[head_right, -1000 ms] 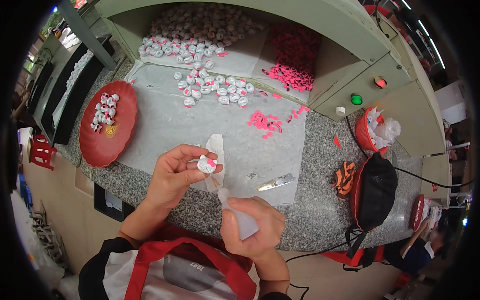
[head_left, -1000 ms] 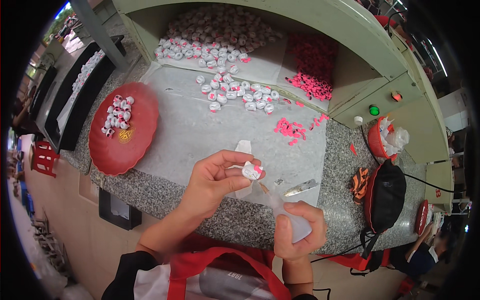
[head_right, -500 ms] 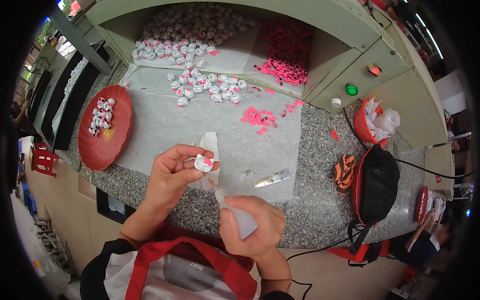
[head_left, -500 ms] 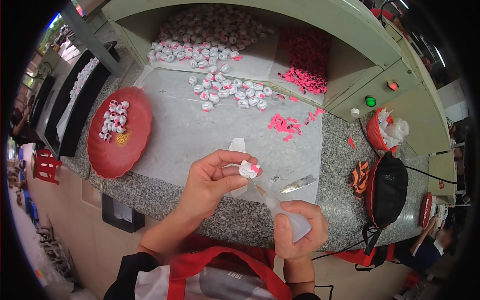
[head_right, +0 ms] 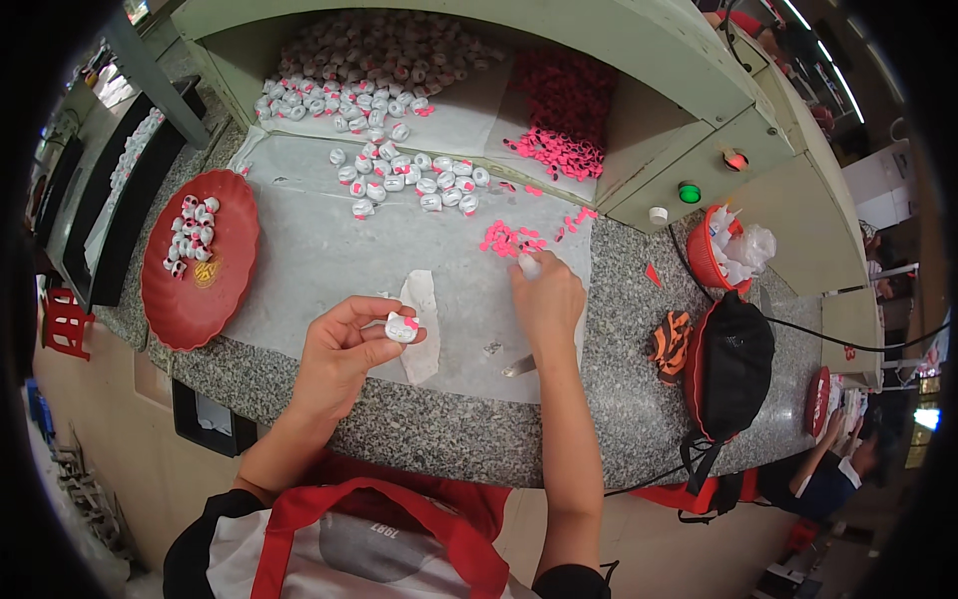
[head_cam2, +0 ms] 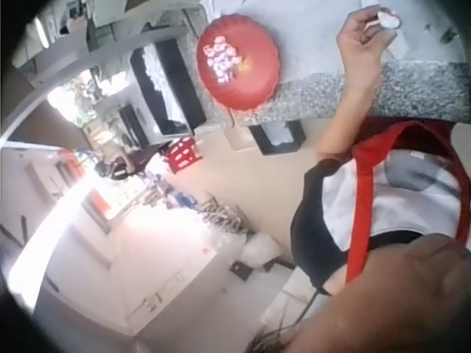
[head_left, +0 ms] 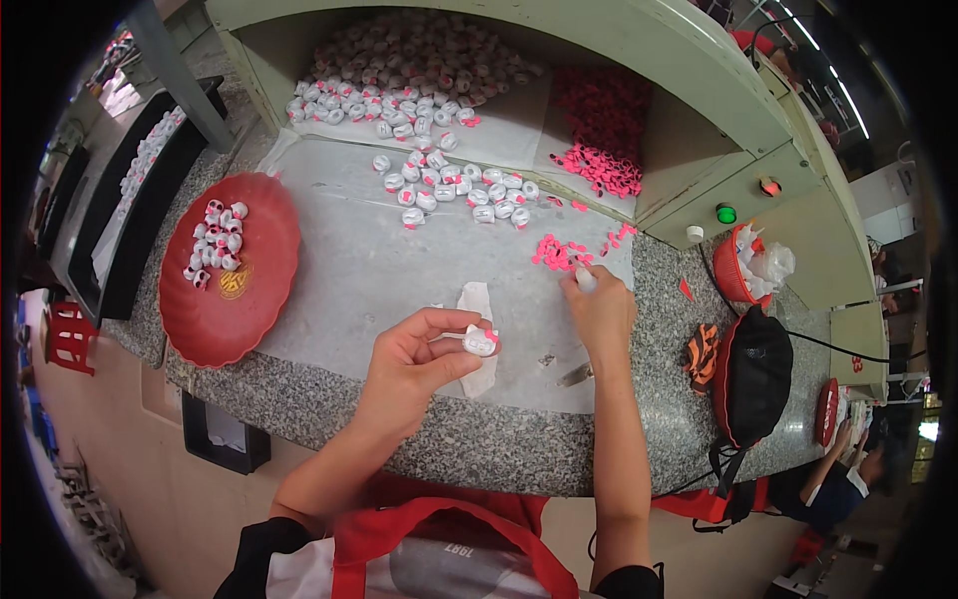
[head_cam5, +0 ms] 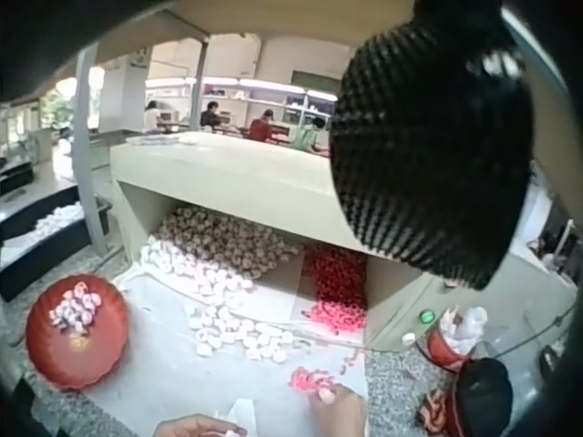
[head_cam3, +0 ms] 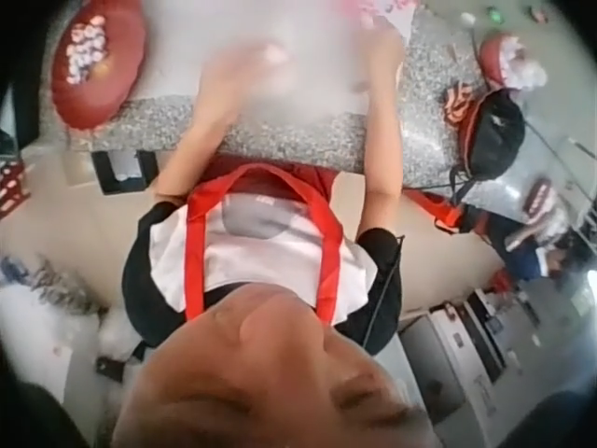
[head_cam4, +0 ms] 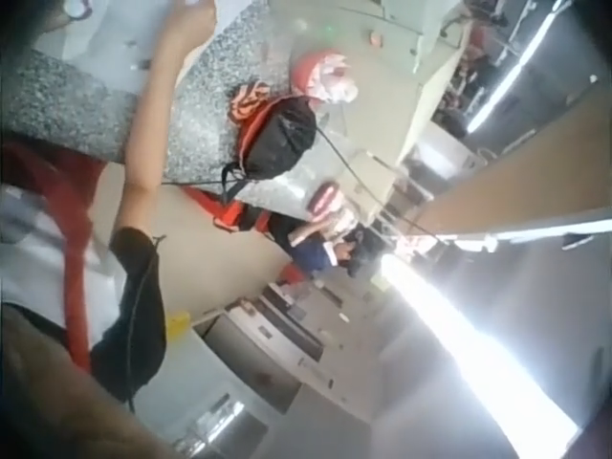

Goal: Applying glue and attaching pink bows to toy cat heads.

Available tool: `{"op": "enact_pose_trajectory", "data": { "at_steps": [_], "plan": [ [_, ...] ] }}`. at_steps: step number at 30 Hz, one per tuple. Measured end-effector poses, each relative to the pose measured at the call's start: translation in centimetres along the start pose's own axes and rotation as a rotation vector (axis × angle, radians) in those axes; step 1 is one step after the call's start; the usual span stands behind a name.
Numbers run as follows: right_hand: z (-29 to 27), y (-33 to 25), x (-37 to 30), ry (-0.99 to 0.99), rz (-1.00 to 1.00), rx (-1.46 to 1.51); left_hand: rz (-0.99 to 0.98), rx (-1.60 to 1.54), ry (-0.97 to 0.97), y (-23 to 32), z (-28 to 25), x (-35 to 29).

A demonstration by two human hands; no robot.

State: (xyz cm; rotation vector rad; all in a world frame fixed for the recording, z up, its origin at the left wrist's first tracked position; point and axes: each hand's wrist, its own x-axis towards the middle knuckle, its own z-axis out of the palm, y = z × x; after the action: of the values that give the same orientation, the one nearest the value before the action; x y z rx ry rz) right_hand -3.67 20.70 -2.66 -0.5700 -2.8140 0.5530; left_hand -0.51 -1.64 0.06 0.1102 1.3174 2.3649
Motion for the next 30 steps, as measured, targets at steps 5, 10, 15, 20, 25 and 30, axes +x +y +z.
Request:
{"op": "enact_pose_trajectory", "data": {
  "at_steps": [5,10,15,20,25,30],
  "plan": [
    [-4.1,-2.6,-4.5,-0.153,0.095,0.740,0.005,0.083,0.042,-0.2,0.7,0.2],
    [-6.5,-5.7,-8.6,-0.286,0.083,1.154,0.109,0.078,-0.001,-0.8,3.0,-0.1],
    [-6.3,-4.6,-8.7,-0.208,0.086,1.112,0.194,0.131,-0.050,-1.0,3.2,-0.3],
    [-5.3,-4.6,-9.3,-0.185,0.060,1.153,0.162,0.071,-0.117,-0.2,2.7,-0.5],
    [-5.5,-6.0,-9.4,-0.274,0.088,1.208,0.054,0.001,-0.087,0.5,1.9,-0.7],
    [-5.0,-5.9,-9.1,-0.242,0.008,1.152,0.218,0.134,-0.140,-0.3,1.5,-0.7]
  ]
}}
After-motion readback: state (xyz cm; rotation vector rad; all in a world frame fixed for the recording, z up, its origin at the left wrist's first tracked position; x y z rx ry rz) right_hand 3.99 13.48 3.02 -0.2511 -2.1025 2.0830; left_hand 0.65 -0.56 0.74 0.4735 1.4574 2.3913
